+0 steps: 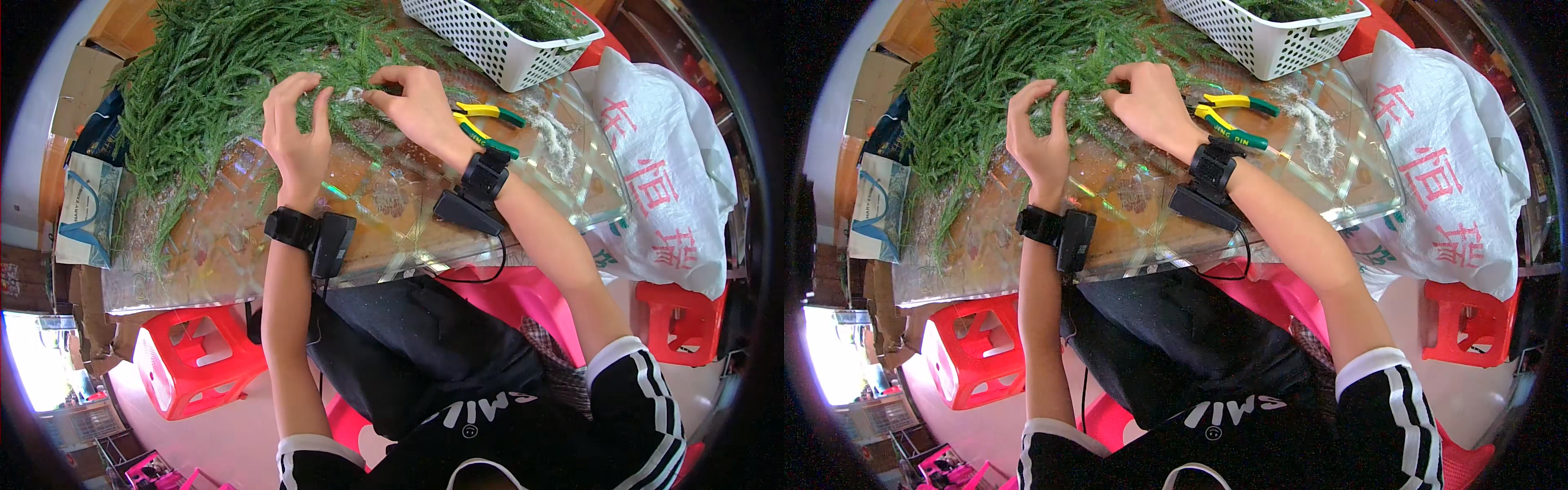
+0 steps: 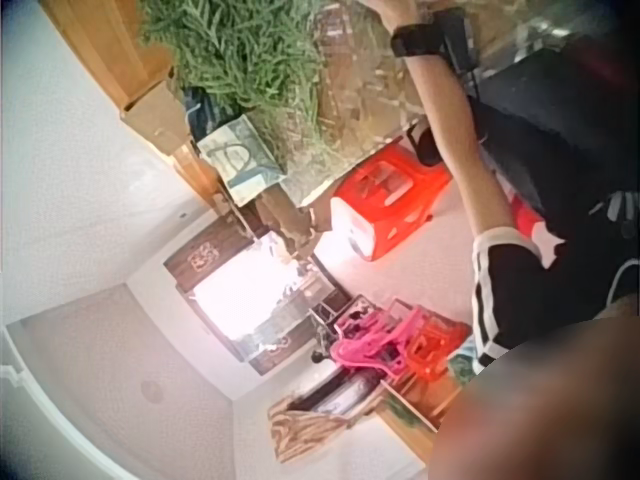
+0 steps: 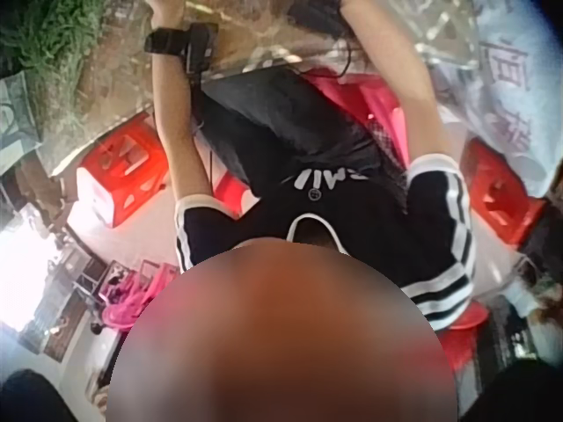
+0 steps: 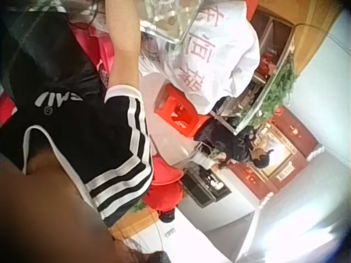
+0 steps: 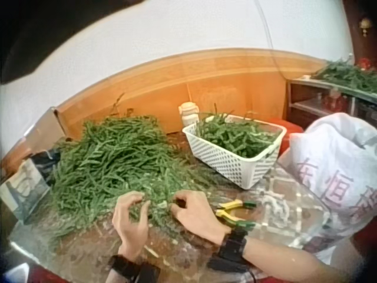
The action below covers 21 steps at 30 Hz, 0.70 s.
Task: Sorting through a pile of green herbs on a table, removing unwanted parts and placing the cleaned herbs into a white plastic basket.
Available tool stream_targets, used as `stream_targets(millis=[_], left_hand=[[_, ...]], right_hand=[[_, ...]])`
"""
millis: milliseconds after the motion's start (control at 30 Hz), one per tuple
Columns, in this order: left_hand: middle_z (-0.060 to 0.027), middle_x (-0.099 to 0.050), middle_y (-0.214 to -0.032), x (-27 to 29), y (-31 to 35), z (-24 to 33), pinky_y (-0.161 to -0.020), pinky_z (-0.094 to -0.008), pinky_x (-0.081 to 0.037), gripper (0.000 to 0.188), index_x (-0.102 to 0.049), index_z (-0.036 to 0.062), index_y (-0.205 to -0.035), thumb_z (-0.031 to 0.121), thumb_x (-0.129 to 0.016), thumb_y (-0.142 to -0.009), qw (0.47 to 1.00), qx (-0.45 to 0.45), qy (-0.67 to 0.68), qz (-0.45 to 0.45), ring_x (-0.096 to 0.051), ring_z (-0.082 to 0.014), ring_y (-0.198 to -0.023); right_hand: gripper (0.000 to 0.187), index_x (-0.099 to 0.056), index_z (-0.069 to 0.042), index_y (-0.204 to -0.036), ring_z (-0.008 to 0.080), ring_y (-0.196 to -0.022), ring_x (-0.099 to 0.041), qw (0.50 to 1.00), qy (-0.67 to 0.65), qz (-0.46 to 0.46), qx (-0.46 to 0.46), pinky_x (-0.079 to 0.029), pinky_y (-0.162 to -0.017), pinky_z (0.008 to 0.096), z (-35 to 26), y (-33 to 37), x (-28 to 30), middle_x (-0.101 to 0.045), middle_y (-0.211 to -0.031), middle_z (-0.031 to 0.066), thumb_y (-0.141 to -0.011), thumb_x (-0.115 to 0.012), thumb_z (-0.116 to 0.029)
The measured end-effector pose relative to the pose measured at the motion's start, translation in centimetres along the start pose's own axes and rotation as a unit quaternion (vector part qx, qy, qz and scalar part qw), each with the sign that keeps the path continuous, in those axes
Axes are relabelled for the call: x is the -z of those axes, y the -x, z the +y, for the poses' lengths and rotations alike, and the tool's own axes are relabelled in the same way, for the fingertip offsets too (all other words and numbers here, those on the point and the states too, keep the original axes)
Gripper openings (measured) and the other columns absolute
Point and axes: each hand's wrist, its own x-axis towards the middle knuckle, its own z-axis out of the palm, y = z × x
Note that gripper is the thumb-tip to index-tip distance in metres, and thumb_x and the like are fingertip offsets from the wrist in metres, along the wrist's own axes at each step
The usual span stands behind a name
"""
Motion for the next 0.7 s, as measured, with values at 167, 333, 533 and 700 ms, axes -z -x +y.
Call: stream_targets(millis=[167, 333, 533, 700], left_hand=[[-0.0103, -0.059, -0.092, 0.05, -0.17, 0.12, -0.072, -0.0314, -0.047, 0.024, -0.054, 0.001, -0.093, -0.006, -0.065, -0.073, 1.0, 0.004, 0.006, 0.019, -0.057, -0.0235, -0.081], [-0.0101, -0.059, -0.092, 0.18, -0.1, -0.1, -0.072, -0.031, -0.046, 0.024, -0.054, 0.0005, -0.093, -0.006, -0.065, -0.073, 0.999, 0.033, 0.002, 0.023, -0.057, -0.0227, -0.079], [-0.0091, -0.058, -0.09, 0.34, -0.07, -0.31, -0.071, -0.0313, -0.045, 0.022, -0.054, 0.0004, -0.093, -0.004, -0.064, -0.074, 0.998, 0.055, -0.027, 0.026, -0.056, -0.0221, -0.077], [-0.009, -0.057, -0.088, 0.32, 0.06, -0.75, -0.072, -0.0318, -0.045, 0.022, -0.054, 0.0005, -0.093, -0.003, -0.064, -0.074, 0.996, 0.073, -0.045, 0.014, -0.056, -0.0223, -0.078]], right_hand=[[0.026, -0.063, 0.003, -0.088, 0.0197, -0.056, -0.054, 1.0, 0.009, 0.007, 0.005, -0.042, -0.056, 0.0305, 0.13, -0.06, 0.09, -0.06, -0.066, 0.0159, -0.073, -0.063, -0.019], [0.027, -0.063, 0.003, -0.087, 0.0218, -0.057, -0.054, 1.0, 0.015, 0.015, 0.014, -0.042, -0.057, 0.031, 0.32, -0.09, 0.08, -0.06, -0.067, 0.0171, -0.073, -0.063, -0.019], [0.027, -0.064, 0.003, -0.087, 0.0236, -0.058, -0.055, 1.0, 0.015, 0.013, 0.017, -0.042, -0.057, 0.0316, 0.17, -0.04, 0.1, -0.06, -0.067, 0.0175, -0.073, -0.063, -0.02], [0.027, -0.064, 0.002, -0.087, 0.0247, -0.058, -0.055, 0.999, 0.02, 0.012, 0.028, -0.042, -0.058, 0.032, 0.21, -0.07, 0.08, -0.06, -0.067, 0.017, -0.073, -0.063, -0.02]])
